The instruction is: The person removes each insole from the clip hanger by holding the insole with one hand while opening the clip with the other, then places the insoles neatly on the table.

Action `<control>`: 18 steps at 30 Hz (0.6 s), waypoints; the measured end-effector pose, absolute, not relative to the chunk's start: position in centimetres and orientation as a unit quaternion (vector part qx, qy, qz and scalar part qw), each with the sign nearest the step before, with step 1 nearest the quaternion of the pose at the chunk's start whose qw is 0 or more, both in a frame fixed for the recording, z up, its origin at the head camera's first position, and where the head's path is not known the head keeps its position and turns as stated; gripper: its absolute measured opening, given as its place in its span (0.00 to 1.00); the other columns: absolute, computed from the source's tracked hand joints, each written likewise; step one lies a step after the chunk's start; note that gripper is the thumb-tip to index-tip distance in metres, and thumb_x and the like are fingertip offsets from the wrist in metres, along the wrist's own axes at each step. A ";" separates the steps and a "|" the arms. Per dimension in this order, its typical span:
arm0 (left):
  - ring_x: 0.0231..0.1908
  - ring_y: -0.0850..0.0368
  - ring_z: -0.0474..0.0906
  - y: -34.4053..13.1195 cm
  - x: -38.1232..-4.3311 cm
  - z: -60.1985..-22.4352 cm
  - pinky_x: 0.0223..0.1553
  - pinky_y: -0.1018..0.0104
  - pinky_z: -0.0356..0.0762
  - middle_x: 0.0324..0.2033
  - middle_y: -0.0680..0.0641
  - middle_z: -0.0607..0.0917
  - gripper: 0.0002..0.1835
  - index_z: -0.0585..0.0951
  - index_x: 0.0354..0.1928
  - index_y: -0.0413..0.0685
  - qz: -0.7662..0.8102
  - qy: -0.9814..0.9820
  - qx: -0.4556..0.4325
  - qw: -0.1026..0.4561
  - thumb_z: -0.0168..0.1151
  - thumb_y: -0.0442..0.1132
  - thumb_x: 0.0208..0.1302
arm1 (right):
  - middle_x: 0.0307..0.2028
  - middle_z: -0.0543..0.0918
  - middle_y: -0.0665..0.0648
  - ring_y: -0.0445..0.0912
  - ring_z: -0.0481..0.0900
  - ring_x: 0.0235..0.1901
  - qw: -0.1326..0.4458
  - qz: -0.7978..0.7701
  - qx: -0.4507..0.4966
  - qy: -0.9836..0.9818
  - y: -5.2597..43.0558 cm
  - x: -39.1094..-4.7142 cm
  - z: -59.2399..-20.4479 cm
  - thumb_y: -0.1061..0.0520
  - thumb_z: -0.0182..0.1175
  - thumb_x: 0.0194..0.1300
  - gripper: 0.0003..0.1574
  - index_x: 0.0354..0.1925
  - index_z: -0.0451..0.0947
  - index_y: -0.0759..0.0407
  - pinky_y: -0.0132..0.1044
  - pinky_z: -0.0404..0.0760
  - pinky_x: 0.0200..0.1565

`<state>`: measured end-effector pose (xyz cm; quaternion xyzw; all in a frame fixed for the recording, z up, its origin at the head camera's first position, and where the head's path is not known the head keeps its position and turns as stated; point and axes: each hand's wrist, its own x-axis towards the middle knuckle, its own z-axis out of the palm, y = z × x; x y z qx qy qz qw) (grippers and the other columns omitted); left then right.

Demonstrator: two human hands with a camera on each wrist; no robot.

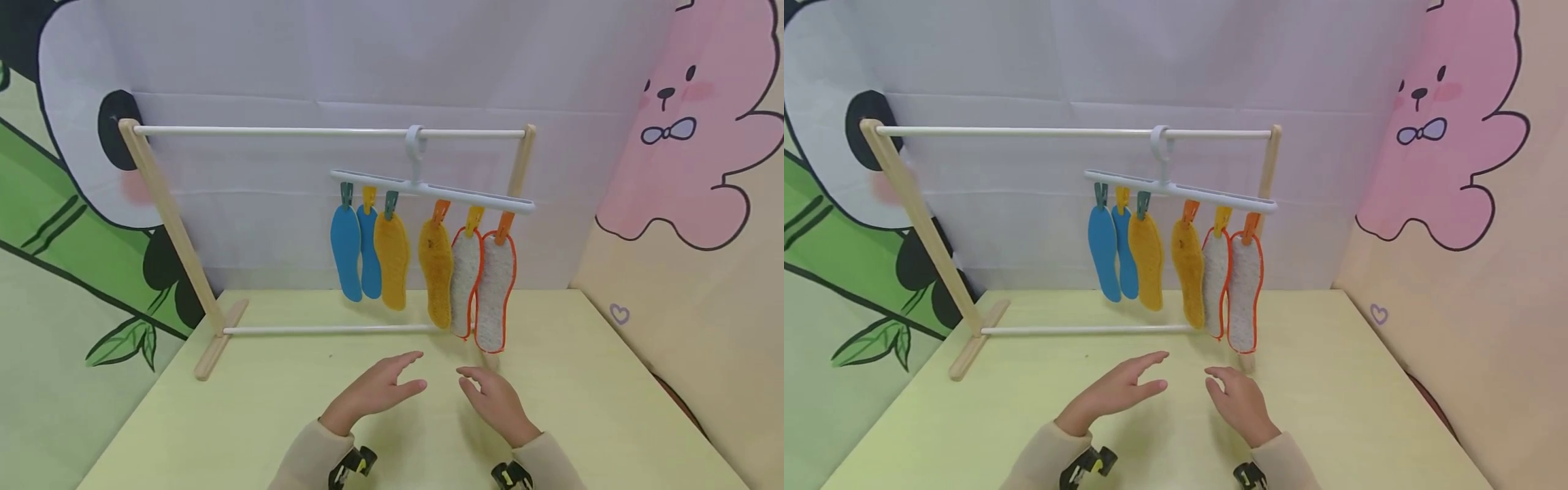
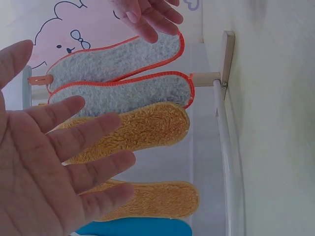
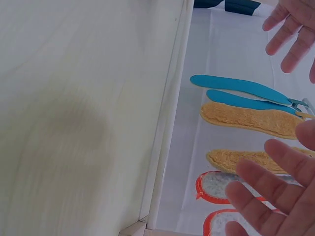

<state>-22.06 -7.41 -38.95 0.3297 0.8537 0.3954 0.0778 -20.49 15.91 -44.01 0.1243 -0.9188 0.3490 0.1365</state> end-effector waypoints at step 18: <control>0.65 0.43 0.64 -5.7 -23.6 -36.6 0.63 0.47 0.61 0.64 0.38 0.69 0.30 0.65 0.67 0.34 0.384 0.852 0.348 0.081 0.55 0.46 0.70 | 0.44 0.84 0.61 0.57 0.80 0.48 0.149 0.357 0.113 -0.915 17.1 -20.3 -44.0 0.61 0.58 0.65 0.13 0.46 0.83 0.64 0.53 0.75 0.49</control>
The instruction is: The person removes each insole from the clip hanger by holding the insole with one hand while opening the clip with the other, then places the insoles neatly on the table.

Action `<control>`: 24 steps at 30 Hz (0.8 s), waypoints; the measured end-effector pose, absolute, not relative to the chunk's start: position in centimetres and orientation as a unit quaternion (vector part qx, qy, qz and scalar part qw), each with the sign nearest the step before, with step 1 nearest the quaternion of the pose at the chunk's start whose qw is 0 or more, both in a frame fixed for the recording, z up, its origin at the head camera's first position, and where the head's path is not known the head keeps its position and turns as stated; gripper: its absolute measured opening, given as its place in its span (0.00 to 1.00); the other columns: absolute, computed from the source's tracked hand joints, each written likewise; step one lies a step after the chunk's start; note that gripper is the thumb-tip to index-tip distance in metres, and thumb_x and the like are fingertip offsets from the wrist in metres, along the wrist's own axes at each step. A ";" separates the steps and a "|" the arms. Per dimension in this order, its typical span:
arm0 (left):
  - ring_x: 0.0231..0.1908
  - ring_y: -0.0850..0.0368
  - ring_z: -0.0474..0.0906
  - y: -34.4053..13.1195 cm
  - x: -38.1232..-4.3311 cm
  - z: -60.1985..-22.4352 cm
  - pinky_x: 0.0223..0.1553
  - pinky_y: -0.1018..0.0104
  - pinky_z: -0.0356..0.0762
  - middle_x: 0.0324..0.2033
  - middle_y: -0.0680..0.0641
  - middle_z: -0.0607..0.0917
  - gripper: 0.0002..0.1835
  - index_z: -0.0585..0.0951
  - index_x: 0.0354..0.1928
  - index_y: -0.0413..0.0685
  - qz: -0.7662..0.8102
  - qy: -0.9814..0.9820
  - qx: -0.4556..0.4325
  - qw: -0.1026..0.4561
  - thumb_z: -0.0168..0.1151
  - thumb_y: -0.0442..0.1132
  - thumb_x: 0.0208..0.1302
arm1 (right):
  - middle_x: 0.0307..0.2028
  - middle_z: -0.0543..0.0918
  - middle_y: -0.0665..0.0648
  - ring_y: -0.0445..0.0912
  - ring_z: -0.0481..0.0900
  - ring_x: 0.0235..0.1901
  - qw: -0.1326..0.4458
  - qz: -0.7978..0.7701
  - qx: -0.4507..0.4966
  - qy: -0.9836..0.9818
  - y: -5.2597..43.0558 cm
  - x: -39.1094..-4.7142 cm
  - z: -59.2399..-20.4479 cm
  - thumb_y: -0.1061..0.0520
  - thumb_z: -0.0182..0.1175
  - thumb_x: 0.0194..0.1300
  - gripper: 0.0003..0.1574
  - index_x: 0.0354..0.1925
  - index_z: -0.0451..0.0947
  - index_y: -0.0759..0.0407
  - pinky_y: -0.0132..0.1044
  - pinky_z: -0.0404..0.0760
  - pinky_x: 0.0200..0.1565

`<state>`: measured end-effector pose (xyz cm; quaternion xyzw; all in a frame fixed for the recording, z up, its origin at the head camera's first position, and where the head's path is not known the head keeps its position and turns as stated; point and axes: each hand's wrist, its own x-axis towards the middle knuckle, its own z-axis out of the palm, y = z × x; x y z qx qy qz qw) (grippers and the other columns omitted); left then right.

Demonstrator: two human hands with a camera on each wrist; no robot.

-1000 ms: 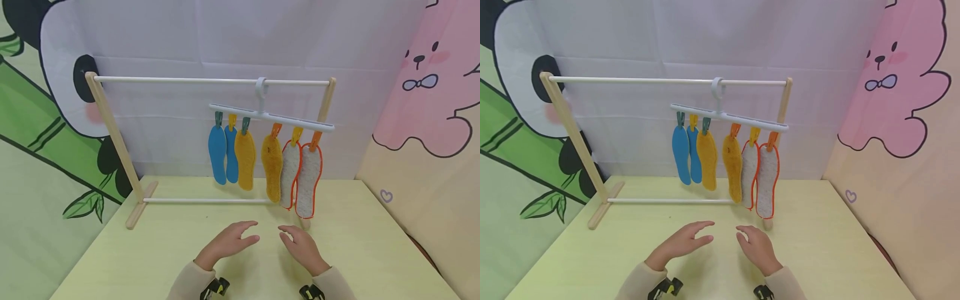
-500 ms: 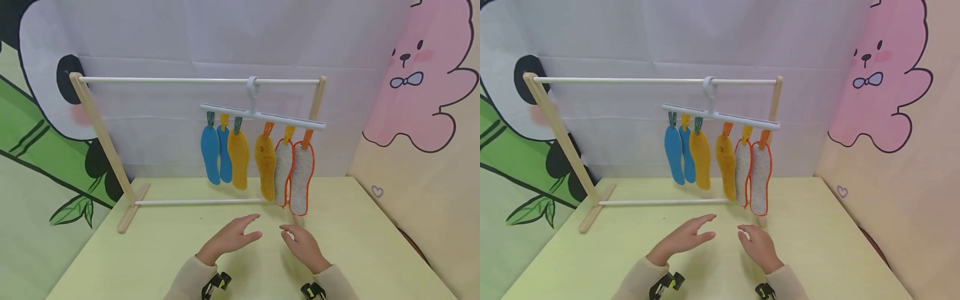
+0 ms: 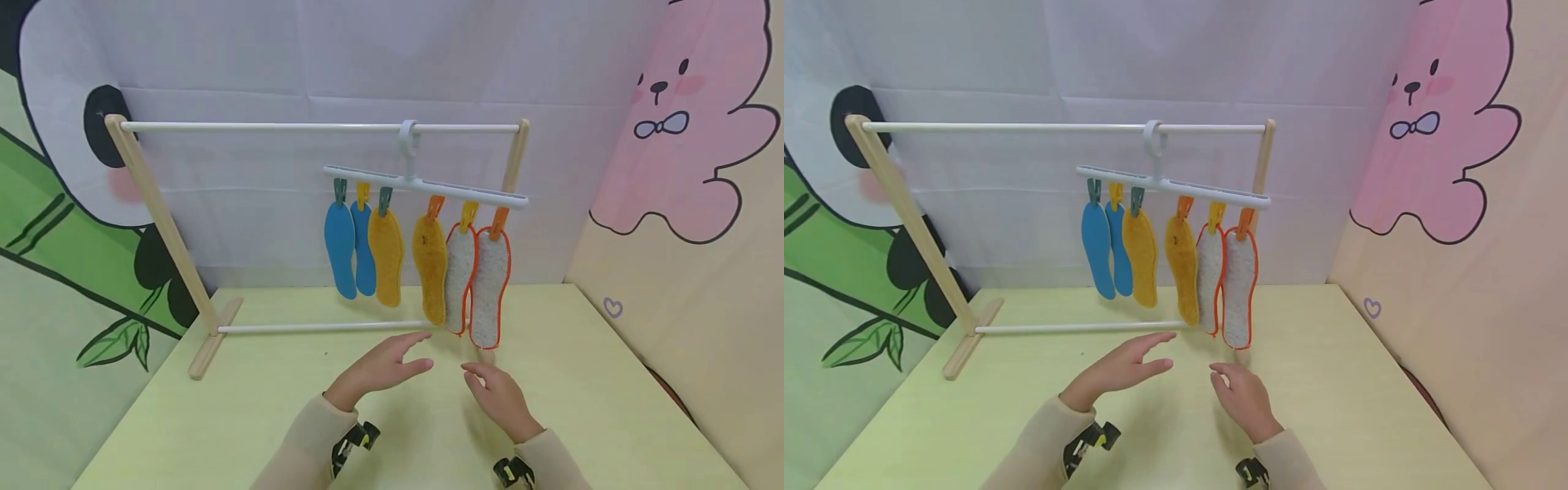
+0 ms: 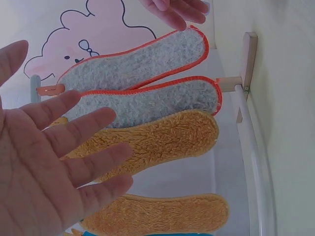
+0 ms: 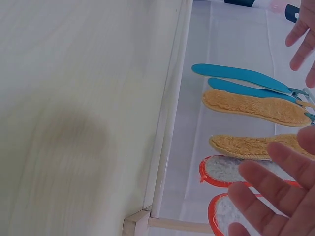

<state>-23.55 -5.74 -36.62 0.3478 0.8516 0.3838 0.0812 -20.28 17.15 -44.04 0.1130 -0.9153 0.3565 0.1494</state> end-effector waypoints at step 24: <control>0.67 0.44 0.60 -3.8 -24.2 -33.3 0.65 0.50 0.58 0.67 0.38 0.65 0.33 0.60 0.70 0.34 0.373 0.837 0.395 0.070 0.56 0.44 0.70 | 0.47 0.83 0.63 0.59 0.79 0.51 0.168 0.379 0.078 -0.907 18.4 -20.7 -43.9 0.61 0.57 0.67 0.13 0.46 0.83 0.65 0.54 0.75 0.49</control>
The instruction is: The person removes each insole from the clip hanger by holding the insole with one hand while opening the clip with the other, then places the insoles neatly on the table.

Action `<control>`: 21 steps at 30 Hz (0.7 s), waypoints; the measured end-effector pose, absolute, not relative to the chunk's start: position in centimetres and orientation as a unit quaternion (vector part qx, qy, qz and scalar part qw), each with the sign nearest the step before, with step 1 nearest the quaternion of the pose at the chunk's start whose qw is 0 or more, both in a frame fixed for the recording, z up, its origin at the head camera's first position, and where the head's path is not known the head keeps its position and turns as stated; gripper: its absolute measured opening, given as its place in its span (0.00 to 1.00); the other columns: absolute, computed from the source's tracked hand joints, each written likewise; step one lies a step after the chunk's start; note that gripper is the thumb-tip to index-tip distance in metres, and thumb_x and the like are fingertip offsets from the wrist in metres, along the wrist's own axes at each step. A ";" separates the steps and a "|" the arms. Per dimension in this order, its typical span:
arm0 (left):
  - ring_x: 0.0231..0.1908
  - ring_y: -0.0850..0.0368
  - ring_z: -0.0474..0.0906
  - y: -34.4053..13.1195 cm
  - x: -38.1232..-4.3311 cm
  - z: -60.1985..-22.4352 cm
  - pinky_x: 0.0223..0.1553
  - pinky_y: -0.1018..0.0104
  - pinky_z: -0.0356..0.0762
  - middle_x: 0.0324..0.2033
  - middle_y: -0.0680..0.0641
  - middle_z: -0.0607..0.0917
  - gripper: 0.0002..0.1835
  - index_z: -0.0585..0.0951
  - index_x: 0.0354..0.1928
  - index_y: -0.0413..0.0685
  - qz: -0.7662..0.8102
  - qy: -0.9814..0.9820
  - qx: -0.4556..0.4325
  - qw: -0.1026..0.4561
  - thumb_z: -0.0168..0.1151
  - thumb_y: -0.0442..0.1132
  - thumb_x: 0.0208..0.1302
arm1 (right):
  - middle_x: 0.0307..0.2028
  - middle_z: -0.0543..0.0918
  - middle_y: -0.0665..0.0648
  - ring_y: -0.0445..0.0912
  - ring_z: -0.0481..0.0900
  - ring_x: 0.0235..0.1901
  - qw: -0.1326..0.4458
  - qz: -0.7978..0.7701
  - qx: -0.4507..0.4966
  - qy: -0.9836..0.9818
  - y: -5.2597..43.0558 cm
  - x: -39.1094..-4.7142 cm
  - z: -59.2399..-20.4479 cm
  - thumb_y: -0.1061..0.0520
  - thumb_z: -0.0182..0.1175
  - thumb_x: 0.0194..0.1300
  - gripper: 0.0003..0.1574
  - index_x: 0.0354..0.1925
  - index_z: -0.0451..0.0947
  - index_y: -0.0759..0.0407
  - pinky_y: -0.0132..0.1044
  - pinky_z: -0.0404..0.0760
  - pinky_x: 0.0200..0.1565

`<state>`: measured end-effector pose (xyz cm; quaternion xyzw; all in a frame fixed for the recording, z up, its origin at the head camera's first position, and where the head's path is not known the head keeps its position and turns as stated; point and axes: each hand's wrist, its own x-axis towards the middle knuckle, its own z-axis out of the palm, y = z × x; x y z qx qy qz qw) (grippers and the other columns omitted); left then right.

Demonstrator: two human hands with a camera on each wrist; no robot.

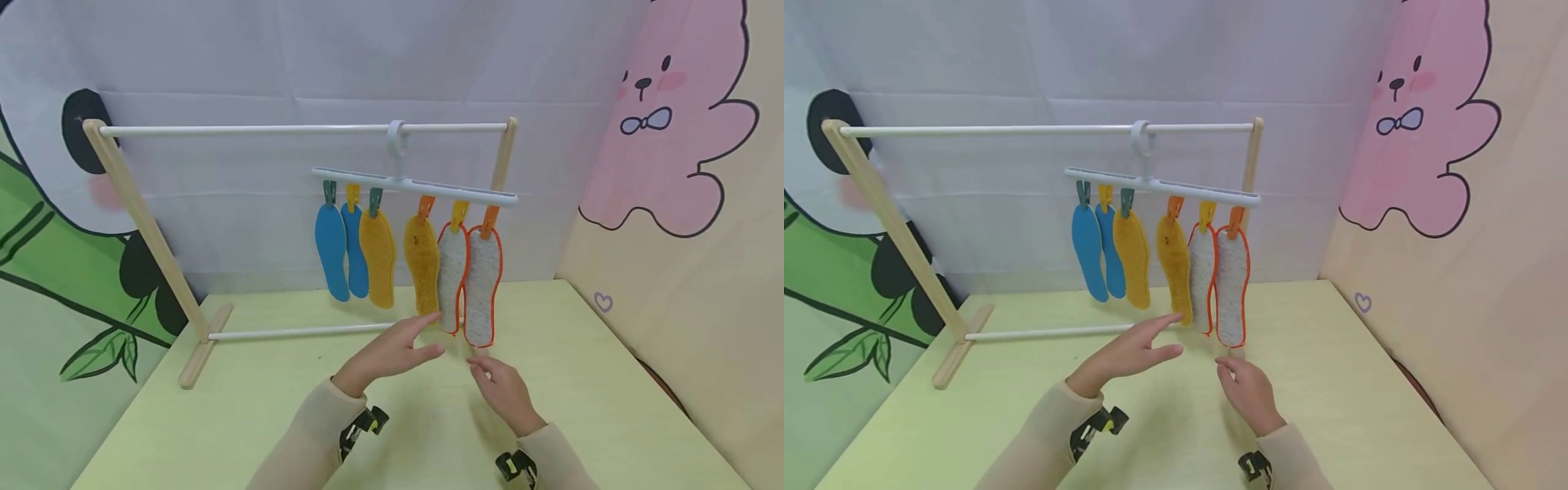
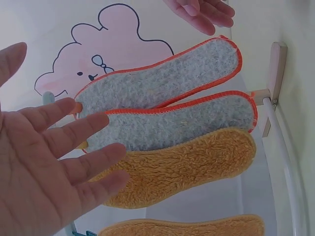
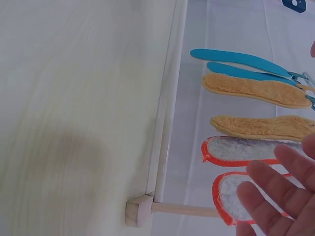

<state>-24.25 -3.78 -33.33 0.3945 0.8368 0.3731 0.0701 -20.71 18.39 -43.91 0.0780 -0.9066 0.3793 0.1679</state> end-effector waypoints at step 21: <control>0.69 0.46 0.56 -2.2 -27.3 -31.5 0.66 0.50 0.56 0.69 0.42 0.62 0.32 0.59 0.72 0.40 0.424 0.825 0.358 0.105 0.54 0.45 0.71 | 0.47 0.83 0.63 0.57 0.80 0.49 0.125 0.365 0.052 -0.921 20.3 -21.7 -42.9 0.59 0.56 0.69 0.16 0.50 0.81 0.66 0.52 0.75 0.49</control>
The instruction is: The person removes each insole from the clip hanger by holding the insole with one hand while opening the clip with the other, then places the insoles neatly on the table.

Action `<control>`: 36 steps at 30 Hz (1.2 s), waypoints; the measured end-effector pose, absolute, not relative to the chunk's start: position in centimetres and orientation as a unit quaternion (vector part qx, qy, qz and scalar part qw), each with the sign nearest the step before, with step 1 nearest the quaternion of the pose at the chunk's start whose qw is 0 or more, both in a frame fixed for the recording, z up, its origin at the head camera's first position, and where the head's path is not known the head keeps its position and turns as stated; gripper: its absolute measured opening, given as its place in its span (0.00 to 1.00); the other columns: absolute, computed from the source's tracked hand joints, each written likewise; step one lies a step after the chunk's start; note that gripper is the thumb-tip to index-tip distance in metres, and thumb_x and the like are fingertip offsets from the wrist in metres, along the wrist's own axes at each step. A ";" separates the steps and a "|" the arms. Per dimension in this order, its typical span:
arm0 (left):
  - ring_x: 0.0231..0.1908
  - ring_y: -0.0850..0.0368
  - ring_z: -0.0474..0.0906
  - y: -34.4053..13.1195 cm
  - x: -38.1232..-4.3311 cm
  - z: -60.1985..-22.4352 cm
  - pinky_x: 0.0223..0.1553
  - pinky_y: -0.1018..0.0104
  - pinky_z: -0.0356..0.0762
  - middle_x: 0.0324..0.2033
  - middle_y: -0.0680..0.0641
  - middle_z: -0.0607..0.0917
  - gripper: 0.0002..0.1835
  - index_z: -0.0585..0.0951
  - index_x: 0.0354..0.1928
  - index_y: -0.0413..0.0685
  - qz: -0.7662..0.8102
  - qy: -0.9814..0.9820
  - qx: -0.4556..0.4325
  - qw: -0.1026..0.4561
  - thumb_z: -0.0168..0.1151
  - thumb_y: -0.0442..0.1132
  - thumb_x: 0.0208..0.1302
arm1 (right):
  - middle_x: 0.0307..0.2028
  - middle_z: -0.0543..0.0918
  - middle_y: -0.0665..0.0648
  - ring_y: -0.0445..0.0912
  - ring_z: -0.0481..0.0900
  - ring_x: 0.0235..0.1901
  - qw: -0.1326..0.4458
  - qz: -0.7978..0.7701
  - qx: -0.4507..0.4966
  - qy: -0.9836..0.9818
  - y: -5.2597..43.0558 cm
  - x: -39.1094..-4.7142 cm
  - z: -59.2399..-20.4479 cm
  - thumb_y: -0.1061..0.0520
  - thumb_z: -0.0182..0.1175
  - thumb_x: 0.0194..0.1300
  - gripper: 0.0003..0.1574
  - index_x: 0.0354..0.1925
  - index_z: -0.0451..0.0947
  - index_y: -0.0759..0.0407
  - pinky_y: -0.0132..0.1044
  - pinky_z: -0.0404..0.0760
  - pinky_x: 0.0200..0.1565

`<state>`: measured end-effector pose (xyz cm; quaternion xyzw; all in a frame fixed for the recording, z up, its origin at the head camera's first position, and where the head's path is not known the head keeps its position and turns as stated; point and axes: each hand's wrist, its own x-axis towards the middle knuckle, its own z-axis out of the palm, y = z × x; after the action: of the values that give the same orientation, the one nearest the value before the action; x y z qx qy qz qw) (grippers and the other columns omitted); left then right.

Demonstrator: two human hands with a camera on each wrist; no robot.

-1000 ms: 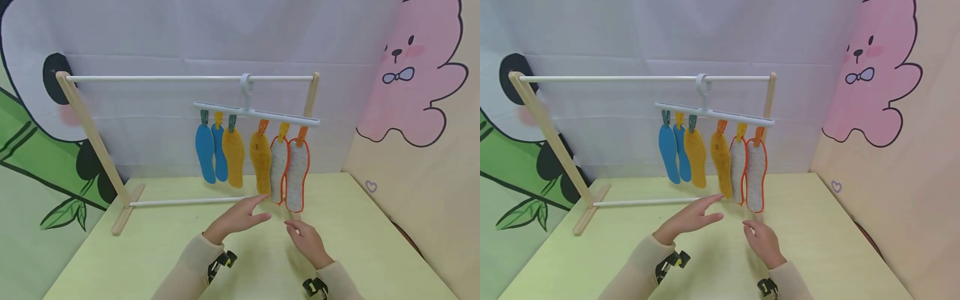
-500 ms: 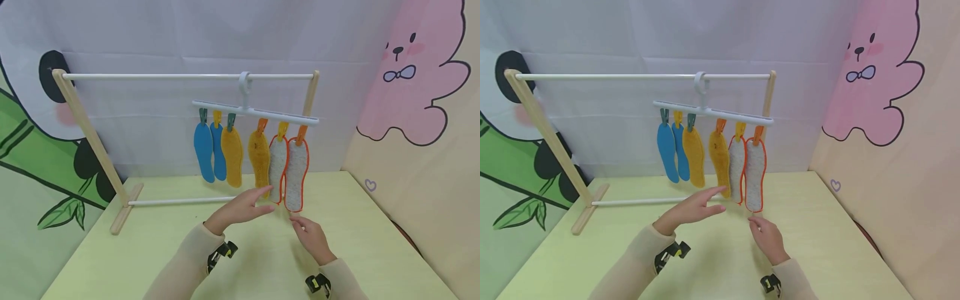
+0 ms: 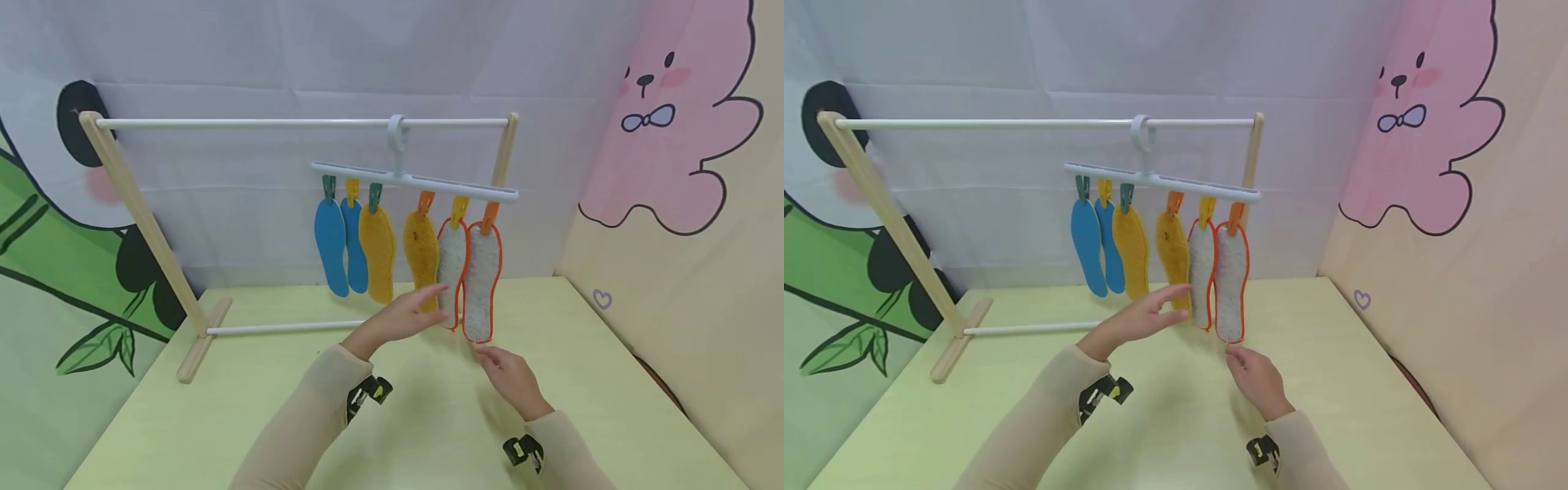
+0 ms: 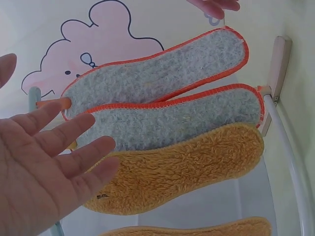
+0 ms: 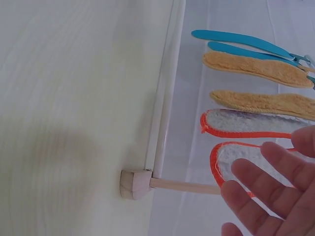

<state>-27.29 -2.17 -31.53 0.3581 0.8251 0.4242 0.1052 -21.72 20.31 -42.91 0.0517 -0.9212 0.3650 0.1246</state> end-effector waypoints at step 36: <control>0.70 0.47 0.54 -0.9 -28.3 -30.8 0.66 0.51 0.56 0.69 0.42 0.62 0.31 0.59 0.71 0.38 0.442 0.813 0.363 0.105 0.53 0.43 0.72 | 0.43 0.83 0.64 0.56 0.81 0.41 0.105 0.337 0.026 -0.935 22.8 -25.2 -41.5 0.55 0.50 0.70 0.27 0.62 0.68 0.68 0.50 0.77 0.40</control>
<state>-28.27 -0.94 -30.76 0.3631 0.8134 0.4423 0.1049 -25.21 22.80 -41.55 0.0264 -0.9352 0.3372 0.1050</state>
